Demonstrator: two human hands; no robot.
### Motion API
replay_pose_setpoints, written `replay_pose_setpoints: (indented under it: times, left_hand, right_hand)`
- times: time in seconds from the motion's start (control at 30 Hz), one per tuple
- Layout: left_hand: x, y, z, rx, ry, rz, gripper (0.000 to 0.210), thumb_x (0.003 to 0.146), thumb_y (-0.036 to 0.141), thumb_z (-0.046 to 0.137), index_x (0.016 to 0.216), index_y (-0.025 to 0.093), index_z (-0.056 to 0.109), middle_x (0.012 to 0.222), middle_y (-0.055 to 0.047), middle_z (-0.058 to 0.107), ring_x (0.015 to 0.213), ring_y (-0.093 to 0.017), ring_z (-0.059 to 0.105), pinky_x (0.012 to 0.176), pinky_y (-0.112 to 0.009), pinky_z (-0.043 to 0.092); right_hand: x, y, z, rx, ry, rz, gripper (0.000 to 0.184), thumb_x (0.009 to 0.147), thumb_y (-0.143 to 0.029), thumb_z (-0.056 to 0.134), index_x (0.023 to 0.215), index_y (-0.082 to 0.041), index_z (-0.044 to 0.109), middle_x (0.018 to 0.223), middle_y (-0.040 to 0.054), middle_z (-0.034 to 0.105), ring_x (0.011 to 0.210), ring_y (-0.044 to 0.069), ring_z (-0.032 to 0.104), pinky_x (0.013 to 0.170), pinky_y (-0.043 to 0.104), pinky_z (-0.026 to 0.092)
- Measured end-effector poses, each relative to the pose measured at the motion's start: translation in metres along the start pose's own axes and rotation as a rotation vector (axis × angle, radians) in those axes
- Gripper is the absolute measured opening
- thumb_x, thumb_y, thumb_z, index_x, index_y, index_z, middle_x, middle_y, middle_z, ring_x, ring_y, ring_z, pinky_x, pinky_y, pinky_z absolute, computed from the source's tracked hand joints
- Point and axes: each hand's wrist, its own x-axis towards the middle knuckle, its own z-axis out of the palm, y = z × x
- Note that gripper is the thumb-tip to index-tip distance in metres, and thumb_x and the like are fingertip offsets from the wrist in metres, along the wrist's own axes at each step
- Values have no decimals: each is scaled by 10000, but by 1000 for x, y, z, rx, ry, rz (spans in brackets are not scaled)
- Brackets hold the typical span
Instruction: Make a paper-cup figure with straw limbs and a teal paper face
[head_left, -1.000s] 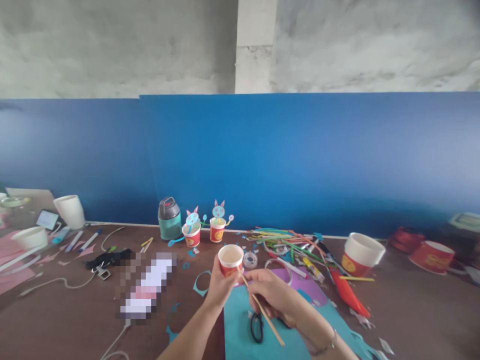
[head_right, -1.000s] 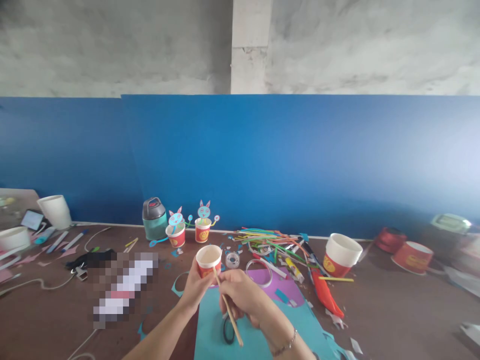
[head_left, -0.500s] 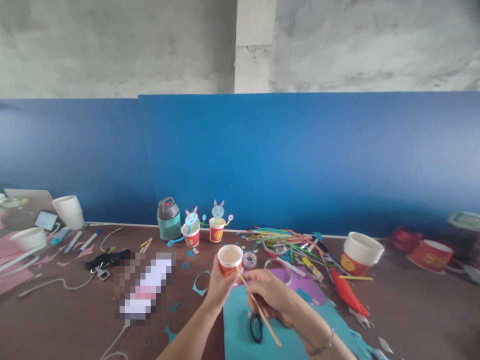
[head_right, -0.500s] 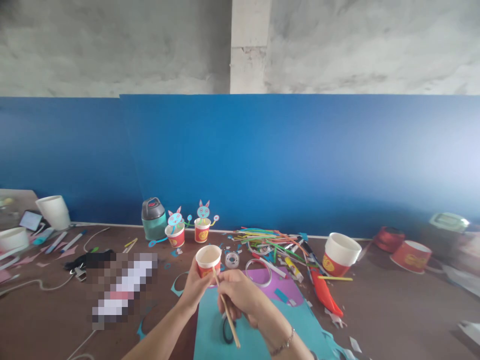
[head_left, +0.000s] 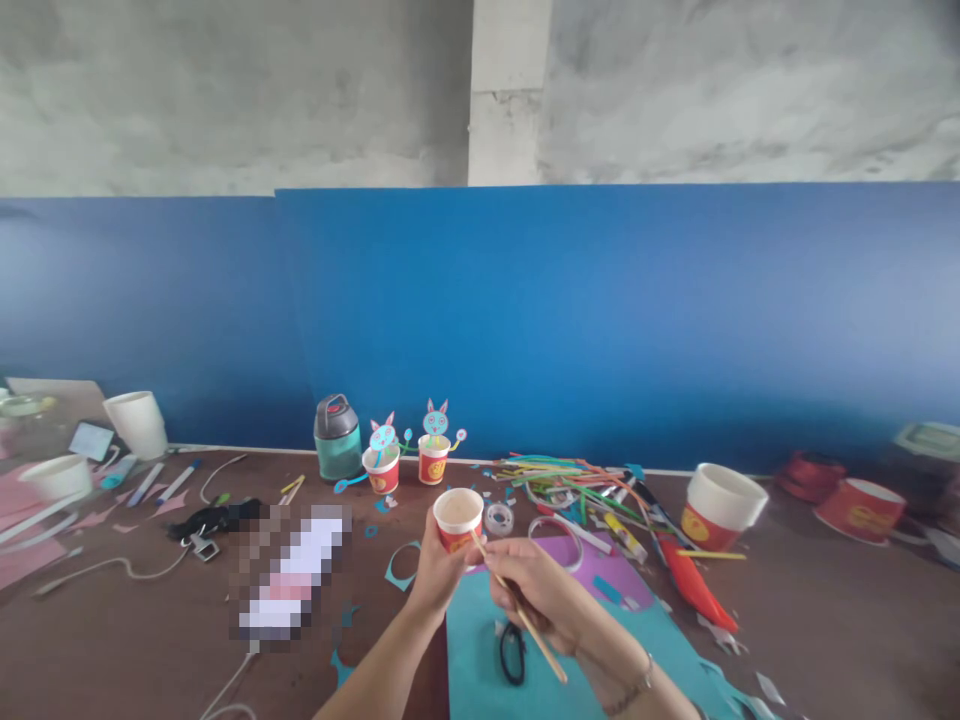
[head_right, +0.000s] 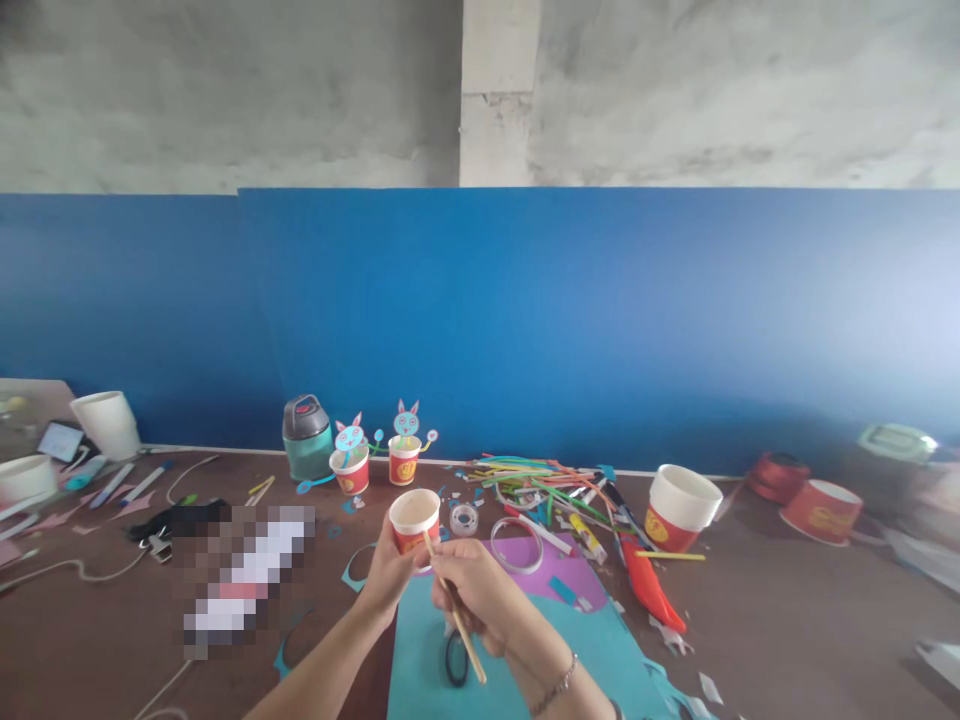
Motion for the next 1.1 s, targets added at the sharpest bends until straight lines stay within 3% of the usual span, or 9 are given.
replay_pose_setpoints:
  times: [0.27,0.43,0.57,0.7,0.87,1.1]
  left_hand:
    - [1,-2,-1,41,24,-2,603,637,273,727,1167,170,458,1121,-105,605,963,-205,603,848,-306,466]
    - [1,1,0,23,59,14,712,648,231,706,1281,176,385,1242,-137,532,1140,-234,529,931,-326,427]
    - [1,-2,0,-42,0,52,762,627,233,711,1307,184,369,1231,-130,540,1185,-241,494,946,-335,415]
    - [2,-5,-1,-38,-17,58,721,622,215,695,1278,192,399,1242,-116,540,1135,-225,528,930,-320,419]
    - [1,-5,-1,-11,-15,37,670,615,260,717,1219,178,437,1110,-88,611,963,-199,595,848,-294,457]
    - [0,-1,-1,-9,-13,35,595,611,295,731,1137,183,475,1077,-84,618,941,-204,597,813,-287,466]
  right_hand:
    - [-5,-5,5,-153,11,22,331,705,-358,461,956,-154,529,407,-92,483,255,36,271,291,184,125]
    - [-7,-7,7,-189,9,1,289,714,-341,439,911,-151,532,421,-84,490,257,37,277,287,183,141]
    - [-5,-6,5,-156,10,17,292,732,-326,436,952,-151,515,408,-88,486,258,43,276,293,183,146]
    - [-5,-8,6,-154,9,22,329,710,-329,439,973,-145,514,405,-89,480,261,40,269,293,182,137]
    - [-7,-9,7,-168,20,28,343,709,-338,442,978,-140,522,417,-87,484,269,35,279,296,177,143]
    - [-5,-6,5,-146,12,28,333,722,-323,451,989,-142,532,410,-86,483,265,42,277,292,179,146]
